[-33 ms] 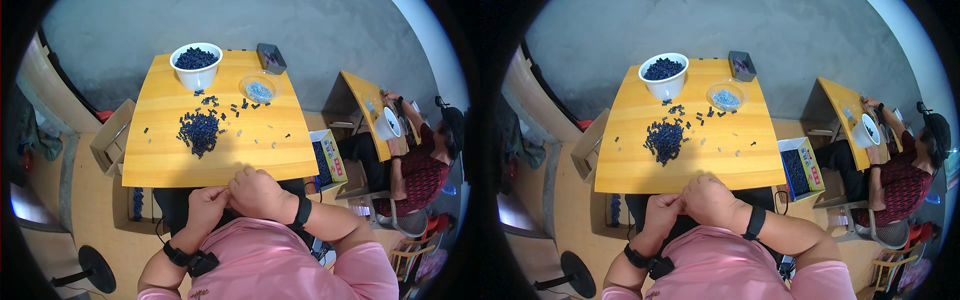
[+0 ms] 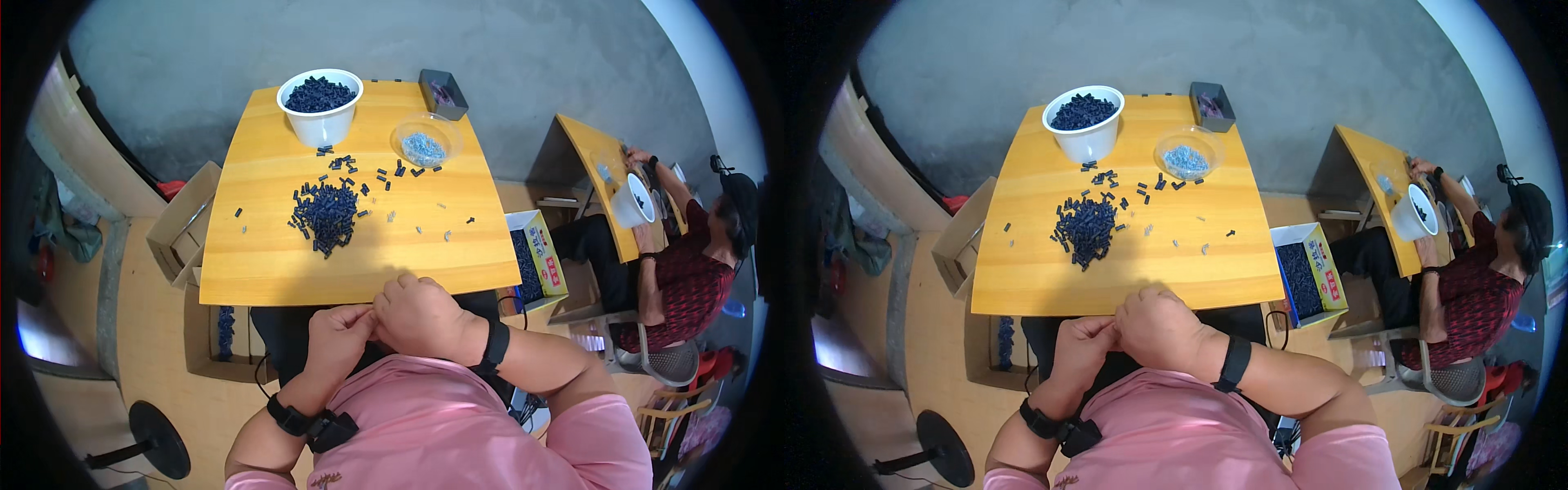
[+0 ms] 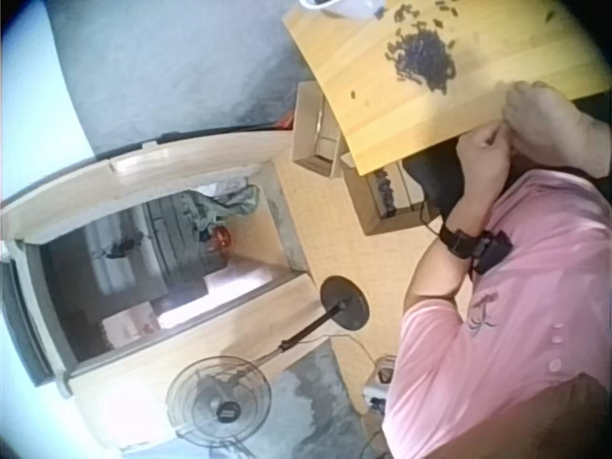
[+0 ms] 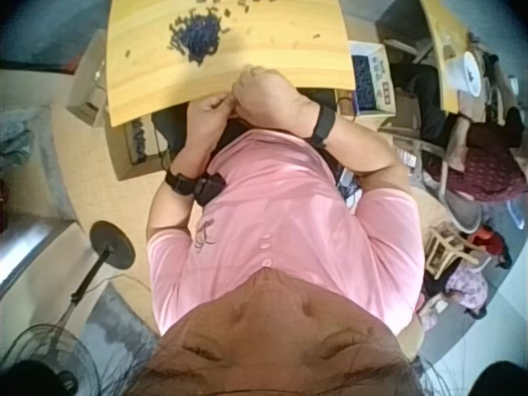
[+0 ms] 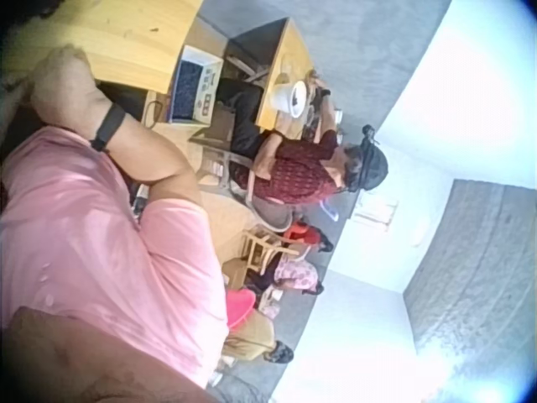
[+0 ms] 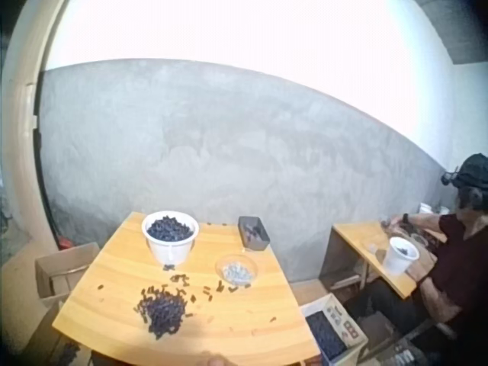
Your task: Manually assembling small blue plastic components into finished parts at a workstation.
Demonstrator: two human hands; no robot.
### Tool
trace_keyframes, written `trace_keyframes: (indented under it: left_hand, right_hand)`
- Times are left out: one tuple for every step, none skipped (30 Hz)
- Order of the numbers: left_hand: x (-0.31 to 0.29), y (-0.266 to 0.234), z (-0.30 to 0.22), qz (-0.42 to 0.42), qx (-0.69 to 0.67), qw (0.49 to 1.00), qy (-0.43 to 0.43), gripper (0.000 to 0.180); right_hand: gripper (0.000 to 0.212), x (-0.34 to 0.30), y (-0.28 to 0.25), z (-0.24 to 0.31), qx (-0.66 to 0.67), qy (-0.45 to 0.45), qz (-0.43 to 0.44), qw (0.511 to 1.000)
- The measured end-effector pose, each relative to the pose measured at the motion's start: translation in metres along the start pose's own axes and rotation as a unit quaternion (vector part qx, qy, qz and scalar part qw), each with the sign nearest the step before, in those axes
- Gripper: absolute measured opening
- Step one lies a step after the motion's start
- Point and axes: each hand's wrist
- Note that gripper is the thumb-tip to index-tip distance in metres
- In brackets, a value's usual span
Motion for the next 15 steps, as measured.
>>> trace_keyframes:
  left_hand:
    - [-0.001, 0.001, 0.001, 0.005, -0.017, 1.0, -0.003, 0.014]
    - [-0.002, 0.0, 0.003, 0.006, -0.017, 1.0, -0.005, 0.014]
    - [-0.002, -0.001, 0.004, 0.012, 0.019, 1.0, 0.006, 0.014]
    - [-0.002, -0.002, 0.006, 0.018, 0.054, 0.998, 0.016, 0.014]
    - [-0.002, -0.001, 0.008, 0.019, 0.054, 0.998, 0.014, 0.014]
    - [-0.003, 0.001, 0.011, 0.013, 0.056, 0.998, 0.023, 0.014]
    - [-0.004, 0.003, 0.012, 0.007, 0.057, 0.998, 0.033, 0.014]
    - [-0.004, 0.003, 0.011, 0.009, 0.057, 0.998, 0.032, 0.014]
    - [-0.004, 0.004, 0.008, 0.011, 0.068, 0.997, 0.033, 0.014]
    - [-0.005, 0.003, 0.007, 0.013, 0.08, 0.996, 0.035, 0.014]
    - [-0.004, 0.003, 0.007, 0.015, 0.08, 0.996, 0.033, 0.014]
    - [-0.004, 0.002, 0.007, 0.014, 0.1, 0.994, 0.051, 0.015]
    - [-0.004, 0.001, 0.007, 0.013, 0.12, 0.99, 0.07, 0.015]
    - [-0.004, -0.001, 0.007, 0.014, 0.12, 0.99, 0.068, 0.015]
    - [-0.005, -0.003, 0.006, 0.015, 0.131, 0.989, 0.068, 0.015]
  right_hand:
    - [0.026, -0.001, 0.002, 0.0, 0.001, 0.001, 0.001, 1.0]
    - [0.026, -0.002, 0.005, -0.001, 0.016, -0.005, -0.004, 1.0]
    - [0.026, -0.003, 0.006, -0.001, 0.03, -0.011, -0.009, 0.999]
    - [0.026, -0.004, 0.006, -0.002, 0.032, -0.01, -0.007, 0.999]
    - [0.025, -0.005, 0.006, -0.003, 0.052, -0.012, -0.003, 0.999]
    - [0.025, -0.006, 0.006, -0.004, 0.072, -0.014, 0.002, 0.997]
    - [0.025, -0.007, 0.008, -0.004, 0.072, -0.012, 0.003, 0.997]
    - [0.024, -0.008, 0.013, -0.005, 0.099, -0.009, -0.023, 0.995]
    - [0.023, -0.009, 0.018, -0.005, 0.126, -0.006, -0.049, 0.991]
    - [0.023, -0.009, 0.021, -0.005, 0.126, -0.003, -0.048, 0.991]
    - [0.022, -0.009, 0.024, -0.005, 0.142, -0.012, -0.062, 0.988]
    - [0.021, -0.009, 0.025, -0.004, 0.157, -0.02, -0.076, 0.984]
    - [0.021, -0.008, 0.026, -0.004, 0.158, -0.019, -0.075, 0.984]
    - [0.021, -0.007, 0.027, -0.004, 0.163, -0.03, -0.084, 0.983]
    - [0.021, -0.007, 0.028, -0.002, 0.17, -0.041, -0.092, 0.98]
Point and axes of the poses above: each hand's wrist, its own x-axis towards the middle knuckle, its own y-axis out of the palm, z = x × y
